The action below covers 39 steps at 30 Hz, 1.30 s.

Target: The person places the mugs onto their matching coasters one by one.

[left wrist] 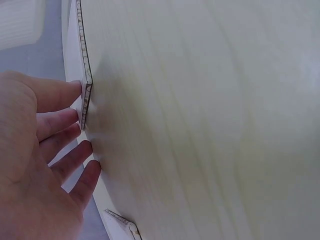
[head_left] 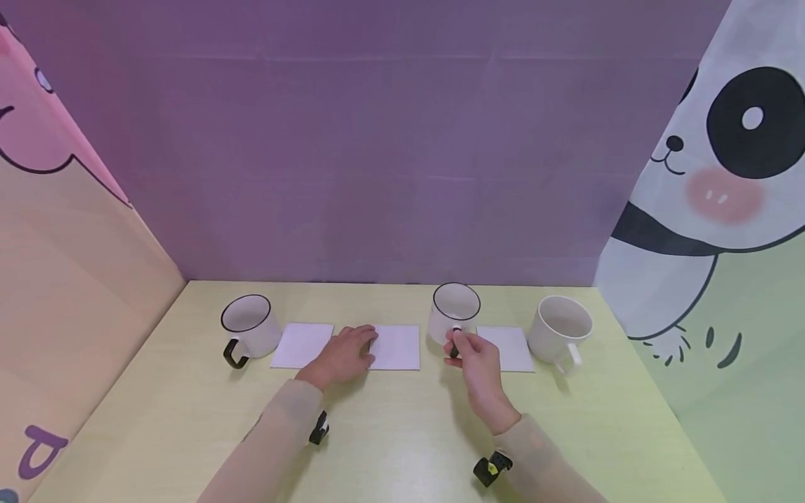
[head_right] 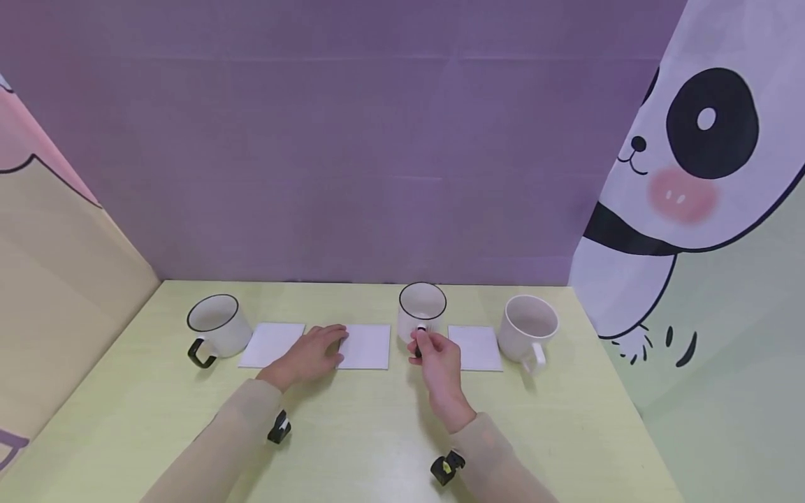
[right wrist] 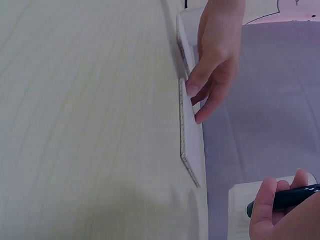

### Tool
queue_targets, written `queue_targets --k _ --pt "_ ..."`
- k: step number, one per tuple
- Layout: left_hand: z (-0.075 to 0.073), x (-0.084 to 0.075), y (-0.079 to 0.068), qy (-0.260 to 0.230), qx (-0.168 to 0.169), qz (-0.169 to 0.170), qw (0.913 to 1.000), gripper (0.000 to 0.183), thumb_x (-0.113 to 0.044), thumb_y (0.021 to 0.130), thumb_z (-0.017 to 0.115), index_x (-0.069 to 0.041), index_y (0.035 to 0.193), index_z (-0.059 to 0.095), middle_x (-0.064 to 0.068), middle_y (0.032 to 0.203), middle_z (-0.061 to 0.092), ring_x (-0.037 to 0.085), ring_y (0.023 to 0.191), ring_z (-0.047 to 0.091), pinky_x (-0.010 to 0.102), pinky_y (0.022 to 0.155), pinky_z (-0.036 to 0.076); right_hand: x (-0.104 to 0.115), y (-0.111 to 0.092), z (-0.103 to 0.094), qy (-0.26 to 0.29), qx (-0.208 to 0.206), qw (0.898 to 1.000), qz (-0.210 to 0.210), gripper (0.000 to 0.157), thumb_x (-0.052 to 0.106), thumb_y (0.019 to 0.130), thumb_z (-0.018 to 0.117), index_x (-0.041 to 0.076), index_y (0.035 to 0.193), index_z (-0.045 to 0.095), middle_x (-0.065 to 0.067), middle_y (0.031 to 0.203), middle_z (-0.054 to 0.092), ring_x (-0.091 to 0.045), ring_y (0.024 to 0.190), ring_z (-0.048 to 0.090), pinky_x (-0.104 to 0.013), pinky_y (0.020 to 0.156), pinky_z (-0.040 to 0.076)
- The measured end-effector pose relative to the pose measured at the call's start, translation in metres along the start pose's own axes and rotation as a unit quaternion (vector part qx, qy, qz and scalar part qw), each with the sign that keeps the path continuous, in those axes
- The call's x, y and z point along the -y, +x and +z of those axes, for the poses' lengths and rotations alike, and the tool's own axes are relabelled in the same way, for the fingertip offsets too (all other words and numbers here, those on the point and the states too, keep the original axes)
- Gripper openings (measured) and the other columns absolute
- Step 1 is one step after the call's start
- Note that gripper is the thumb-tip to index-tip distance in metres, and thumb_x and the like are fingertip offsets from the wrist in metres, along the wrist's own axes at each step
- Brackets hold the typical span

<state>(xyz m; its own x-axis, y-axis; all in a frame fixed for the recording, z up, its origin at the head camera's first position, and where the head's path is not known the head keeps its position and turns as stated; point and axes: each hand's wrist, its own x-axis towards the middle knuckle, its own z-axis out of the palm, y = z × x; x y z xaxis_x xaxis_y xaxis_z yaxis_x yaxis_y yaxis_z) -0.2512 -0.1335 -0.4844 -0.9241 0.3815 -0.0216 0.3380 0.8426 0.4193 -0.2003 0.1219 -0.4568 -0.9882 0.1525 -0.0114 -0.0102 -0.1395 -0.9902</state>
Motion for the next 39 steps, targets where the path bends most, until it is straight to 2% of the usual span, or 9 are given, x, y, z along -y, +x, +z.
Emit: queue_targets --k 10,17,31,39 --pt "0.000 0.003 0.003 -0.005 0.003 -0.001 1.0000 0.051 -0.020 0.097 0.066 -0.003 0.144 0.054 0.011 0.154 0.047 0.034 0.140 0.041 0.054 0.116 0.033 0.004 -0.005 0.008 0.010 0.011 1.000 0.000 0.028 0.007 0.104 0.056 -0.019 0.112 0.063 -0.004 0.080 0.064 -0.014 0.079 0.062 -0.028 0.072 0.059" --pt "-0.001 0.004 0.004 -0.010 0.008 0.003 0.9999 0.053 -0.019 0.096 0.066 -0.003 0.145 0.053 0.012 0.155 0.046 0.035 0.141 0.040 0.055 0.115 0.033 0.004 -0.007 0.017 -0.003 0.017 1.000 -0.006 0.028 0.008 0.104 0.057 -0.017 0.112 0.065 -0.005 0.081 0.065 -0.019 0.082 0.063 -0.036 0.077 0.060" --pt "-0.003 -0.001 0.003 0.005 0.006 0.001 1.0000 0.052 -0.017 0.095 0.067 -0.003 0.144 0.055 0.013 0.153 0.047 0.036 0.139 0.042 0.056 0.114 0.035 0.001 -0.008 0.031 0.000 0.030 1.000 0.004 0.028 0.010 0.104 0.057 -0.016 0.112 0.066 -0.005 0.083 0.065 -0.014 0.080 0.062 -0.032 0.074 0.060" --pt "0.001 0.002 0.004 0.007 0.002 -0.007 0.9999 0.053 -0.019 0.095 0.067 -0.004 0.145 0.054 0.012 0.154 0.047 0.035 0.140 0.042 0.055 0.115 0.034 0.000 -0.007 0.040 0.000 0.039 0.999 0.016 0.026 0.009 0.104 0.058 -0.015 0.110 0.066 -0.005 0.081 0.065 -0.015 0.079 0.061 -0.031 0.072 0.060"
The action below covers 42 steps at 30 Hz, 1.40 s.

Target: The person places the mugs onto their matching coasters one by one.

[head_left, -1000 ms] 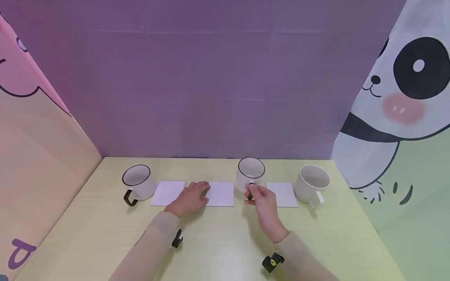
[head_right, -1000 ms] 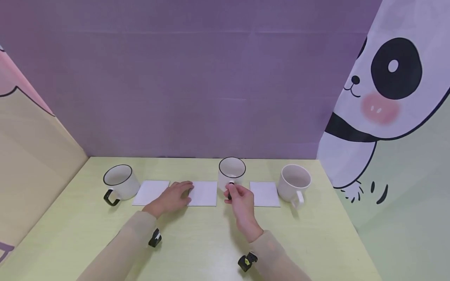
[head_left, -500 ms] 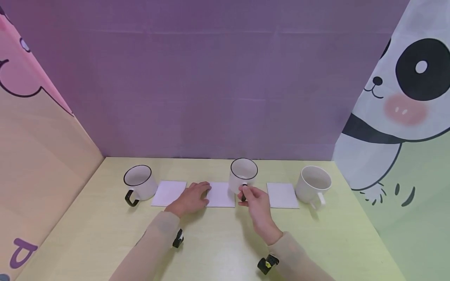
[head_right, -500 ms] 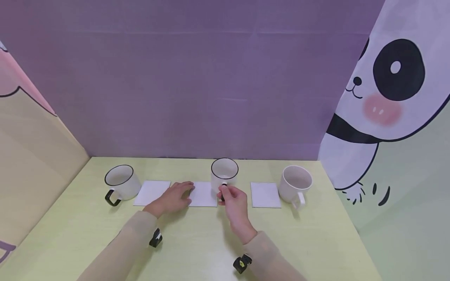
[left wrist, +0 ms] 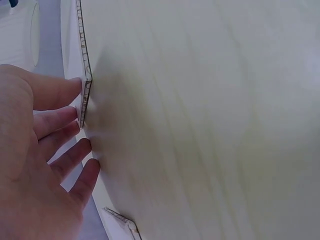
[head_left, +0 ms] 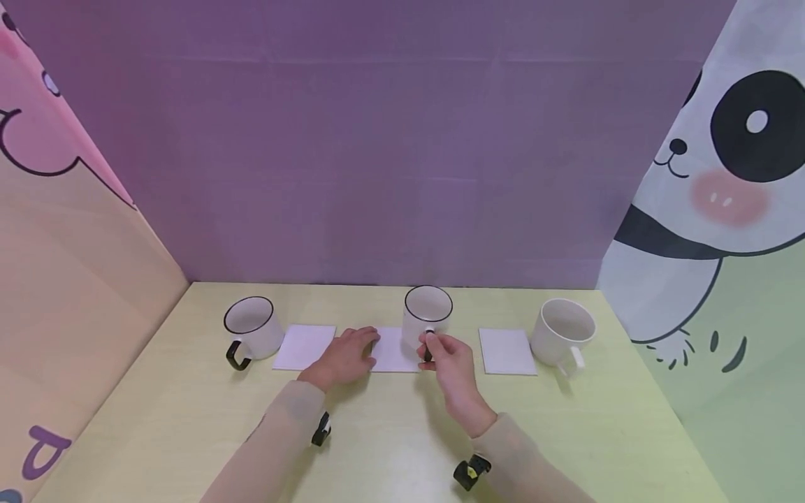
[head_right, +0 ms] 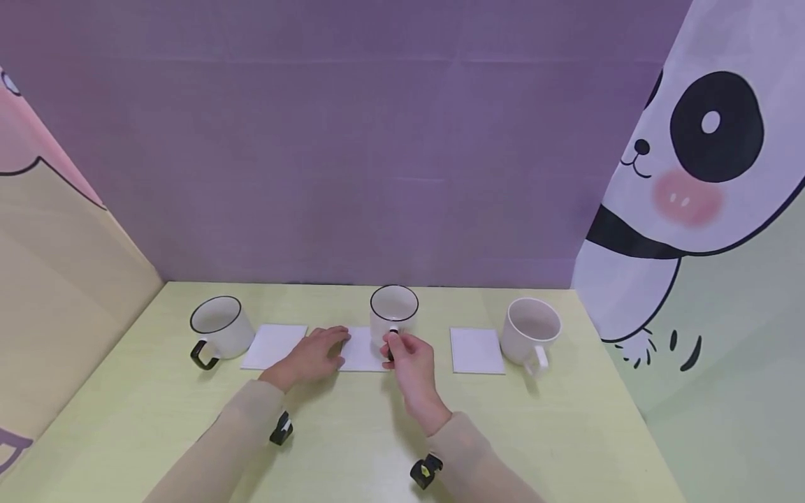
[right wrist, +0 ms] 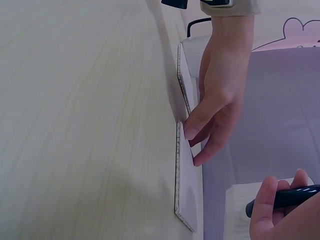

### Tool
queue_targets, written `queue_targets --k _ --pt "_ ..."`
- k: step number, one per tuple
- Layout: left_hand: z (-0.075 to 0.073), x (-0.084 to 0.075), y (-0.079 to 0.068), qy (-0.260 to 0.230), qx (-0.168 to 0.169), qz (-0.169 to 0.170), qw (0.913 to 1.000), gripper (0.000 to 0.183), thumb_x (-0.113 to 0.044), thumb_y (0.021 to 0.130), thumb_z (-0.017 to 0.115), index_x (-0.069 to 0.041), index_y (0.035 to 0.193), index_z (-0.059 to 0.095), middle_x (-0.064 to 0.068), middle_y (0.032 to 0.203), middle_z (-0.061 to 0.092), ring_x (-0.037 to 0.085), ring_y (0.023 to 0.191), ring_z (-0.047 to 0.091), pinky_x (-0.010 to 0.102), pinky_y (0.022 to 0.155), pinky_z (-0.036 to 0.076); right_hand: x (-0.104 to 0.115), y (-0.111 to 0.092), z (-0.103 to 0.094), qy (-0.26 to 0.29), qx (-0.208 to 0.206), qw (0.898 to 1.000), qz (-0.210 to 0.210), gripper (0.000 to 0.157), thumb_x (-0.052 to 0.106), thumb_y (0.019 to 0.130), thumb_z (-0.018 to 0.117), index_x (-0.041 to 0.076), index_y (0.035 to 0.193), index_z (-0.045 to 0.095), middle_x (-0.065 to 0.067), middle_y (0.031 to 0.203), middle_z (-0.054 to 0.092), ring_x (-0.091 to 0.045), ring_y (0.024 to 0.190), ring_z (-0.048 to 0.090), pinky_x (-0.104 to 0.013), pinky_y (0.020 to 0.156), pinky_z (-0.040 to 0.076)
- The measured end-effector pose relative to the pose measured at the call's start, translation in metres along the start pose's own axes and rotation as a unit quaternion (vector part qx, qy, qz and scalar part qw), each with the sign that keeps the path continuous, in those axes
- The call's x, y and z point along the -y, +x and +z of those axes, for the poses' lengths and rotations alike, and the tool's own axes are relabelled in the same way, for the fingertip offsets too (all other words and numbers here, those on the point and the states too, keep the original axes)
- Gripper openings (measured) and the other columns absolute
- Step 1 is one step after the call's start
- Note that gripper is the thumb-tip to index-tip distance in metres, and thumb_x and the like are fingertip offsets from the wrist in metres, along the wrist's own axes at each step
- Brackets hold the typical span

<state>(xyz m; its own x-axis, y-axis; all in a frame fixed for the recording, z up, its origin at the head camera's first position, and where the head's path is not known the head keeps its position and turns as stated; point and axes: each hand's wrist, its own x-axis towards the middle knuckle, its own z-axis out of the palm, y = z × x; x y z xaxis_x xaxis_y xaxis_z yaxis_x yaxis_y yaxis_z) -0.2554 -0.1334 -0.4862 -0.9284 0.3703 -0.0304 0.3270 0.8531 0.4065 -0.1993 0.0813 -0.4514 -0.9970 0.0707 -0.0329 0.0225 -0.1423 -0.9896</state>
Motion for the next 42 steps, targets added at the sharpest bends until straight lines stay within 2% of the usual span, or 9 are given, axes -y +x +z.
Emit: queue_targets --k 7,15,22,28,37,42 --pt "0.002 0.002 0.001 0.001 -0.003 -0.003 1.0000 0.052 -0.019 0.095 0.068 -0.005 0.143 0.056 0.011 0.153 0.048 0.034 0.139 0.043 0.054 0.114 0.036 -0.002 0.001 0.007 -0.005 0.010 1.000 -0.002 0.026 0.010 0.103 0.058 -0.014 0.110 0.067 -0.005 0.081 0.064 -0.015 0.081 0.061 -0.030 0.072 0.059" --pt "0.000 0.002 0.001 -0.022 0.001 -0.010 0.9997 0.049 -0.019 0.094 0.070 -0.008 0.140 0.059 0.009 0.151 0.050 0.032 0.139 0.044 0.051 0.116 0.034 -0.004 0.001 0.011 -0.011 0.016 1.000 -0.003 0.028 0.012 0.104 0.058 -0.014 0.110 0.067 -0.007 0.083 0.065 -0.015 0.081 0.061 -0.033 0.074 0.060" --pt "0.001 0.003 0.001 -0.025 -0.005 -0.003 0.9997 0.046 -0.019 0.093 0.071 -0.007 0.136 0.061 0.010 0.148 0.053 0.032 0.137 0.046 0.050 0.116 0.035 -0.007 0.003 0.019 -0.013 0.026 1.000 0.001 0.029 0.014 0.104 0.059 -0.013 0.110 0.067 -0.007 0.083 0.065 -0.015 0.081 0.060 -0.034 0.075 0.060" --pt "-0.001 0.005 0.000 -0.028 -0.018 0.018 0.9993 0.042 -0.018 0.092 0.071 -0.006 0.132 0.062 0.011 0.144 0.057 0.033 0.133 0.049 0.051 0.113 0.039 -0.008 0.005 0.026 -0.009 0.028 1.000 0.001 0.029 0.014 0.103 0.060 -0.013 0.108 0.067 -0.005 0.081 0.064 -0.014 0.080 0.061 -0.031 0.073 0.060" --pt "0.000 0.006 0.002 -0.034 -0.019 0.014 0.9992 0.043 -0.019 0.091 0.073 -0.009 0.132 0.063 0.008 0.139 0.061 0.032 0.129 0.052 0.051 0.111 0.041 -0.014 0.010 0.033 -0.019 0.024 0.999 0.020 0.026 0.014 0.104 0.058 -0.009 0.108 0.069 -0.006 0.083 0.065 -0.014 0.081 0.060 -0.043 0.082 0.060" --pt "-0.001 0.006 0.001 -0.035 -0.020 0.008 0.9992 0.043 -0.019 0.090 0.074 -0.010 0.131 0.064 0.006 0.138 0.062 0.031 0.128 0.052 0.051 0.110 0.041 -0.016 0.014 0.036 -0.017 0.021 0.999 0.019 0.026 0.013 0.104 0.057 -0.010 0.106 0.069 -0.005 0.081 0.065 -0.013 0.080 0.060 -0.032 0.073 0.060"
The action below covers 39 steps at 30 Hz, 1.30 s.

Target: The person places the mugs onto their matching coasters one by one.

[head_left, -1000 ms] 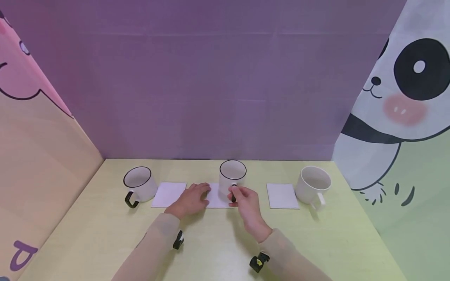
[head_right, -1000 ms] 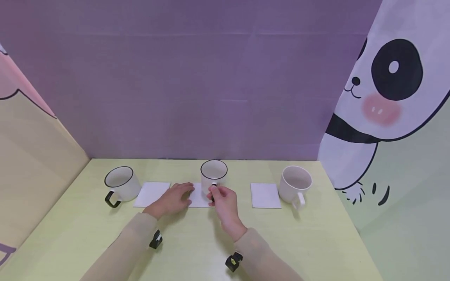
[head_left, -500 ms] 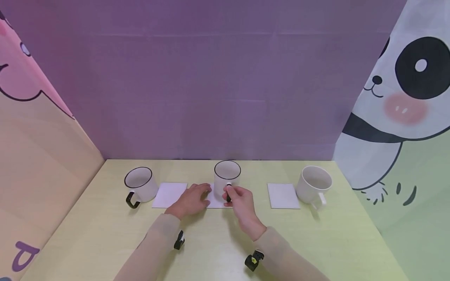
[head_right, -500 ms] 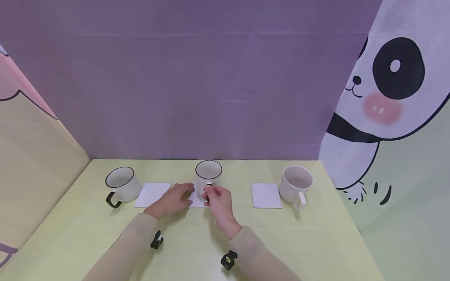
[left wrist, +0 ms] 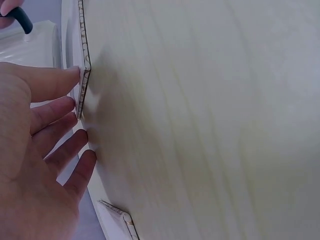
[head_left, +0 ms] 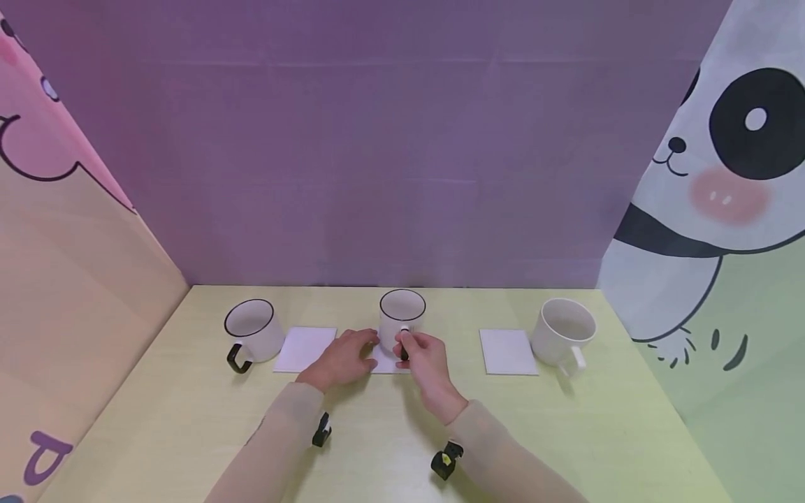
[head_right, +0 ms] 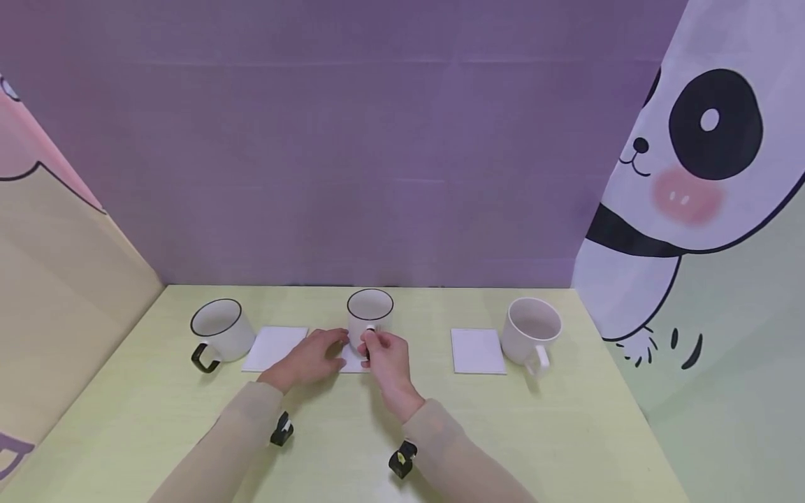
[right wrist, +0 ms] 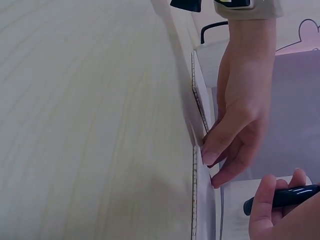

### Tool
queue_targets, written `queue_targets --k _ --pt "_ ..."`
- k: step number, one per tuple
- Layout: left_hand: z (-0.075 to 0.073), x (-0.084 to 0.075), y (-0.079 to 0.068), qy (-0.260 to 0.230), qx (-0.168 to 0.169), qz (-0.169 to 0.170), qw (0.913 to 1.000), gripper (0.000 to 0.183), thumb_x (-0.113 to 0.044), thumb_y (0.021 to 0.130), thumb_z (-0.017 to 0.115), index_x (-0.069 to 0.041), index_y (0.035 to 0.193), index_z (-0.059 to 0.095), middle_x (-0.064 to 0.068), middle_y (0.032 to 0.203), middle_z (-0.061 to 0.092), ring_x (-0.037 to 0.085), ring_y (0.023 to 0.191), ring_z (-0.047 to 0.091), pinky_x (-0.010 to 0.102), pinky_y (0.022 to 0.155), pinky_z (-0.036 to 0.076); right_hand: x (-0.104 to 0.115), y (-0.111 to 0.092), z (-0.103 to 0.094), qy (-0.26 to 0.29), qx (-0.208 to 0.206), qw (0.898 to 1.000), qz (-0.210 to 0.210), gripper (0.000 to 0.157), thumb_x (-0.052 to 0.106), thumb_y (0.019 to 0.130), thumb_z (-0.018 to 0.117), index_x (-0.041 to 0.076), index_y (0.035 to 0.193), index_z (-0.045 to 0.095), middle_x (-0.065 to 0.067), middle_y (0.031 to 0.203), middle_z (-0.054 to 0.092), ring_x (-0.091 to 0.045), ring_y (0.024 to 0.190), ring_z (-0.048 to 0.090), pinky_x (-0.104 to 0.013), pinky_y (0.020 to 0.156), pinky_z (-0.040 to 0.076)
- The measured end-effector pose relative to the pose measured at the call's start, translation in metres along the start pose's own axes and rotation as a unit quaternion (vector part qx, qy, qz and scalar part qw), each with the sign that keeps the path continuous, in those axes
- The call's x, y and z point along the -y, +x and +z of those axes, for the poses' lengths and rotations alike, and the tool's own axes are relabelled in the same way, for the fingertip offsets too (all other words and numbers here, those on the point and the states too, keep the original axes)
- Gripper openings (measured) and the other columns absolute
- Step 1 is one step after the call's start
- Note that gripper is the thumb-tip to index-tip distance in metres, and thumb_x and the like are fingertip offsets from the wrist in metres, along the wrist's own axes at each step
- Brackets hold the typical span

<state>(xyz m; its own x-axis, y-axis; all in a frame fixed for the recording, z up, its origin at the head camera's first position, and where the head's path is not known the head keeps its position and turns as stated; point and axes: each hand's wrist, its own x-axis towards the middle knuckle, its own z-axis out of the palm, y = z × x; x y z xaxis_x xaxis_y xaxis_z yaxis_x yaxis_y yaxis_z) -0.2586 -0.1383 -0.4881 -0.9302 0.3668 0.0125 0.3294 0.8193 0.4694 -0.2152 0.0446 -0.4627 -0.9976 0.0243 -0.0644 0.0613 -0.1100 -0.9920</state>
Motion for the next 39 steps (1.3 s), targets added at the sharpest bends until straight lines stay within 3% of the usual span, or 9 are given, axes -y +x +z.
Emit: queue_targets --k 3,14,31,39 --pt "0.001 0.000 0.000 -0.001 0.000 0.001 1.0000 0.043 -0.019 0.090 0.073 -0.010 0.131 0.064 0.006 0.138 0.062 0.032 0.128 0.052 0.051 0.110 0.041 -0.002 0.002 0.001 0.002 -0.001 1.000 0.007 0.026 0.012 0.104 0.058 -0.011 0.107 0.068 -0.005 0.081 0.065 -0.013 0.079 0.060 -0.031 0.072 0.059" --pt "0.002 0.002 0.002 -0.006 -0.001 -0.007 1.0000 0.041 -0.019 0.090 0.074 -0.013 0.130 0.065 0.004 0.136 0.063 0.030 0.126 0.053 0.051 0.110 0.042 -0.008 -0.003 0.008 0.015 -0.009 1.000 0.010 0.028 0.011 0.101 0.060 -0.016 0.108 0.065 -0.009 0.083 0.067 -0.014 0.080 0.064 -0.046 0.086 0.059" --pt "0.002 0.004 0.001 -0.005 0.000 -0.001 1.0000 0.047 -0.020 0.091 0.073 -0.009 0.135 0.061 0.008 0.137 0.062 0.032 0.128 0.052 0.051 0.111 0.041 -0.013 -0.015 0.010 -0.001 -0.002 1.000 0.008 0.029 0.013 0.103 0.060 -0.015 0.110 0.064 -0.014 0.091 0.069 -0.021 0.088 0.067 -0.038 0.086 0.060" --pt "0.003 0.006 0.002 -0.012 0.005 -0.012 0.9998 0.051 -0.020 0.092 0.074 -0.008 0.139 0.059 0.009 0.141 0.060 0.033 0.134 0.049 0.052 0.114 0.037 -0.016 -0.017 -0.002 -0.064 0.030 0.997 -0.025 0.031 0.015 0.103 0.061 -0.012 0.119 0.065 -0.024 0.113 0.068 -0.035 0.100 0.068 -0.044 0.087 0.059"
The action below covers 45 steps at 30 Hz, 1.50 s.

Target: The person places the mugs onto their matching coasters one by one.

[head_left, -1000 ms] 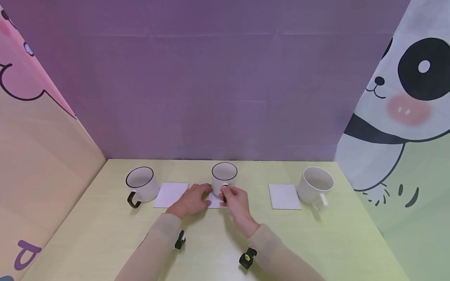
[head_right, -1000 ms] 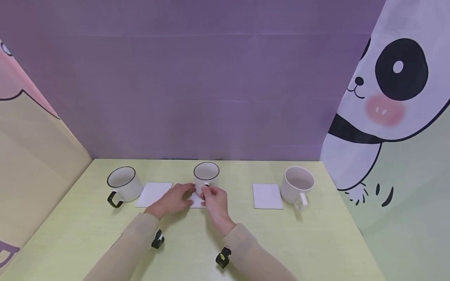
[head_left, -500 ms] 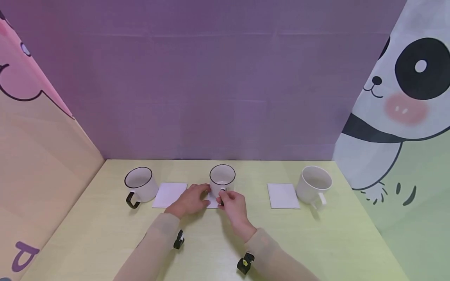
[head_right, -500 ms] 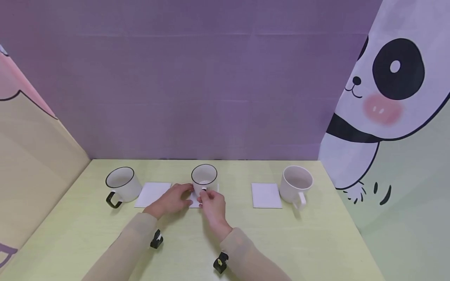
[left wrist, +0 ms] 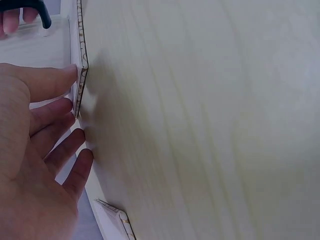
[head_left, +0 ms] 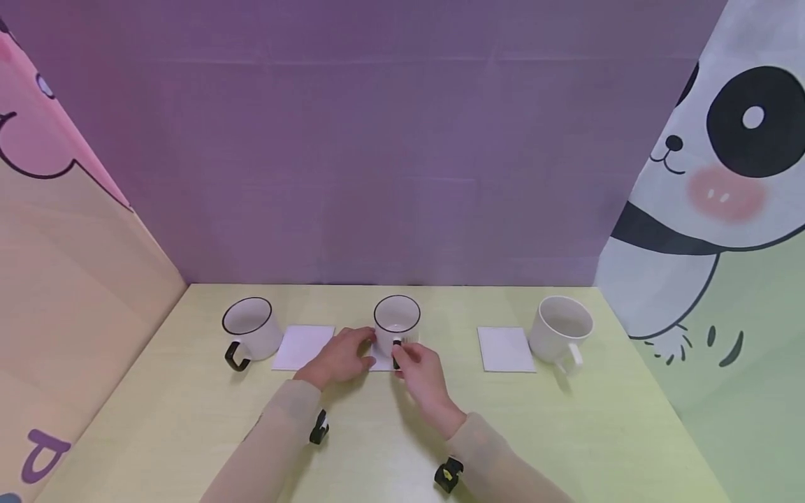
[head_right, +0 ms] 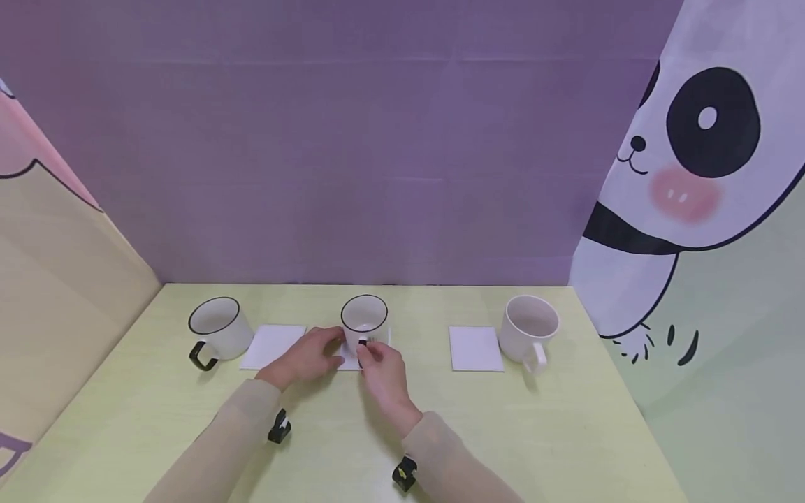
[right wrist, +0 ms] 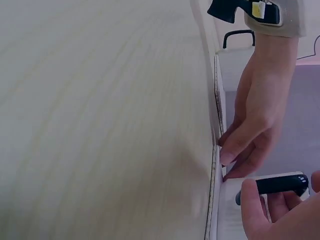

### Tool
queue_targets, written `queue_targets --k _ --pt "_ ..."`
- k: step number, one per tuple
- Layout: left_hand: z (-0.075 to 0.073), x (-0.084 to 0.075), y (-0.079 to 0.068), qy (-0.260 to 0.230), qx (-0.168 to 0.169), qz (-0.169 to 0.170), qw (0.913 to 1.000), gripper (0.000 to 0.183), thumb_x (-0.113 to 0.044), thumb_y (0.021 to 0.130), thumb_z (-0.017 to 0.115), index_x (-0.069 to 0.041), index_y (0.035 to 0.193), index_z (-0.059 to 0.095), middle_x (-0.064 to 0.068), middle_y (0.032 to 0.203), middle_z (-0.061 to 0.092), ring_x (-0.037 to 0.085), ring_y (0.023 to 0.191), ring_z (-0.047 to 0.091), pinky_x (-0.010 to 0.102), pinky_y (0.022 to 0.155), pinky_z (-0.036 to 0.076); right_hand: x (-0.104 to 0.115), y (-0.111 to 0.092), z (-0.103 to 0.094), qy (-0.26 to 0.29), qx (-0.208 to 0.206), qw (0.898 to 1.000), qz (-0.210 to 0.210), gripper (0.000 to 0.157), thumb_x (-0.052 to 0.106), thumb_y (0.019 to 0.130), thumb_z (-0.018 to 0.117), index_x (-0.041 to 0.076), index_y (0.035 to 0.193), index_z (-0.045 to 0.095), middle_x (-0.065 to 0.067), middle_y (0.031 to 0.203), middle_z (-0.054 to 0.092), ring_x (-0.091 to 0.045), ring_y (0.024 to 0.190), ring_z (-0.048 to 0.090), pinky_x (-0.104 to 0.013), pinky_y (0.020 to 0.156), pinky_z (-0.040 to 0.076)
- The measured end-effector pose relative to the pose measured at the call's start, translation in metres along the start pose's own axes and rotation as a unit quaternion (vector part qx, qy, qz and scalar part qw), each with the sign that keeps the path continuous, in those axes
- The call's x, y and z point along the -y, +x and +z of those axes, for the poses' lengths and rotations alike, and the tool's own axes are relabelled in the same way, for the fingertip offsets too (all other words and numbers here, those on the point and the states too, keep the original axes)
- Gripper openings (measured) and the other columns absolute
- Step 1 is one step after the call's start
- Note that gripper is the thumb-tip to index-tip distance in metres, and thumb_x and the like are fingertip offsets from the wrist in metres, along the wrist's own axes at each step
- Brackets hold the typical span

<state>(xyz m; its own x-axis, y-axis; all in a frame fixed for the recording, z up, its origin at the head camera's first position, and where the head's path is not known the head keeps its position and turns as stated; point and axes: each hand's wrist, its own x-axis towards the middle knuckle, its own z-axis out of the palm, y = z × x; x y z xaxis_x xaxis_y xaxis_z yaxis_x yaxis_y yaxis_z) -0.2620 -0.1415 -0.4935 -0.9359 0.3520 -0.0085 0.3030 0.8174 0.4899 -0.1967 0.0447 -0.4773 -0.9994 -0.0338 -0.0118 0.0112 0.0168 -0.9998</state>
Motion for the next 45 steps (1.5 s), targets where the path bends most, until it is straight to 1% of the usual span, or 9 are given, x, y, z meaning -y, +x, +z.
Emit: queue_targets --k 2,8,13,16,20,25,34,40,45 --pt "0.000 0.001 0.001 0.002 0.000 0.000 1.0000 0.052 -0.021 0.092 0.074 -0.008 0.140 0.059 0.009 0.142 0.059 0.033 0.134 0.048 0.051 0.115 0.036 0.001 -0.001 -0.005 -0.031 0.006 0.999 -0.014 0.031 0.015 0.102 0.062 -0.010 0.120 0.065 -0.023 0.115 0.068 -0.038 0.097 0.069 -0.045 0.084 0.060" --pt "-0.001 0.000 0.004 0.000 -0.006 0.007 1.0000 0.050 -0.021 0.091 0.074 -0.008 0.138 0.060 0.010 0.139 0.060 0.033 0.133 0.049 0.051 0.114 0.037 0.008 -0.003 -0.024 -0.107 0.015 0.994 -0.036 0.026 0.015 0.101 0.063 -0.006 0.115 0.068 -0.019 0.106 0.069 -0.039 0.086 0.070 -0.046 0.078 0.061" --pt "0.000 0.000 0.004 -0.004 -0.002 0.006 1.0000 0.051 -0.019 0.091 0.074 -0.006 0.137 0.060 0.010 0.139 0.061 0.034 0.132 0.050 0.051 0.114 0.037 0.013 -0.007 -0.039 -0.153 0.016 0.987 -0.050 0.023 0.015 0.101 0.063 -0.004 0.112 0.069 -0.013 0.101 0.070 -0.035 0.081 0.068 -0.038 0.073 0.059" --pt "0.001 0.000 0.003 -0.006 0.002 0.001 1.0000 0.051 -0.019 0.091 0.074 -0.006 0.139 0.059 0.010 0.140 0.060 0.033 0.132 0.049 0.051 0.114 0.037 0.015 -0.008 -0.048 -0.193 0.013 0.979 -0.065 0.021 0.017 0.100 0.063 0.000 0.109 0.071 -0.009 0.098 0.070 -0.027 0.085 0.067 -0.035 0.076 0.056" --pt "0.002 0.000 0.003 -0.008 0.004 -0.001 1.0000 0.049 -0.019 0.092 0.073 -0.008 0.138 0.060 0.008 0.138 0.061 0.032 0.132 0.049 0.051 0.114 0.037 0.020 -0.010 -0.060 -0.241 0.004 0.966 -0.095 0.018 0.016 0.100 0.063 0.002 0.106 0.073 -0.006 0.097 0.071 -0.022 0.092 0.063 -0.039 0.083 0.052" --pt "0.001 0.000 0.003 -0.009 0.005 0.003 0.9999 0.049 -0.020 0.092 0.074 -0.008 0.137 0.060 0.008 0.137 0.062 0.032 0.132 0.049 0.051 0.114 0.037 0.028 -0.013 -0.073 -0.262 -0.005 0.958 -0.117 0.015 0.013 0.100 0.063 0.003 0.104 0.073 -0.004 0.095 0.071 -0.022 0.092 0.063 -0.040 0.083 0.051" --pt "0.000 0.000 0.003 -0.013 0.008 -0.007 0.9999 0.051 -0.020 0.092 0.074 -0.008 0.139 0.058 0.009 0.137 0.061 0.033 0.132 0.049 0.051 0.114 0.036 0.038 -0.017 -0.090 -0.296 -0.018 0.942 -0.158 0.013 0.011 0.098 0.064 0.003 0.101 0.073 -0.002 0.091 0.070 -0.020 0.087 0.066 -0.036 0.076 0.055" --pt "-0.001 0.000 0.003 -0.007 0.011 -0.010 0.9999 0.052 -0.020 0.092 0.073 -0.009 0.140 0.058 0.008 0.137 0.061 0.031 0.131 0.050 0.051 0.114 0.038 0.041 -0.017 -0.105 -0.343 -0.019 0.924 -0.168 0.012 0.014 0.098 0.065 0.005 0.101 0.073 -0.001 0.091 0.070 -0.018 0.086 0.066 -0.035 0.077 0.056" --pt "-0.002 -0.001 0.002 -0.007 0.012 -0.009 0.9999 0.052 -0.019 0.091 0.074 -0.009 0.139 0.058 0.007 0.136 0.062 0.032 0.130 0.050 0.051 0.113 0.038 0.045 -0.019 -0.121 -0.366 -0.031 0.915 -0.166 0.011 0.014 0.097 0.066 0.006 0.101 0.073 -0.001 0.092 0.070 -0.018 0.086 0.066 -0.036 0.078 0.056"
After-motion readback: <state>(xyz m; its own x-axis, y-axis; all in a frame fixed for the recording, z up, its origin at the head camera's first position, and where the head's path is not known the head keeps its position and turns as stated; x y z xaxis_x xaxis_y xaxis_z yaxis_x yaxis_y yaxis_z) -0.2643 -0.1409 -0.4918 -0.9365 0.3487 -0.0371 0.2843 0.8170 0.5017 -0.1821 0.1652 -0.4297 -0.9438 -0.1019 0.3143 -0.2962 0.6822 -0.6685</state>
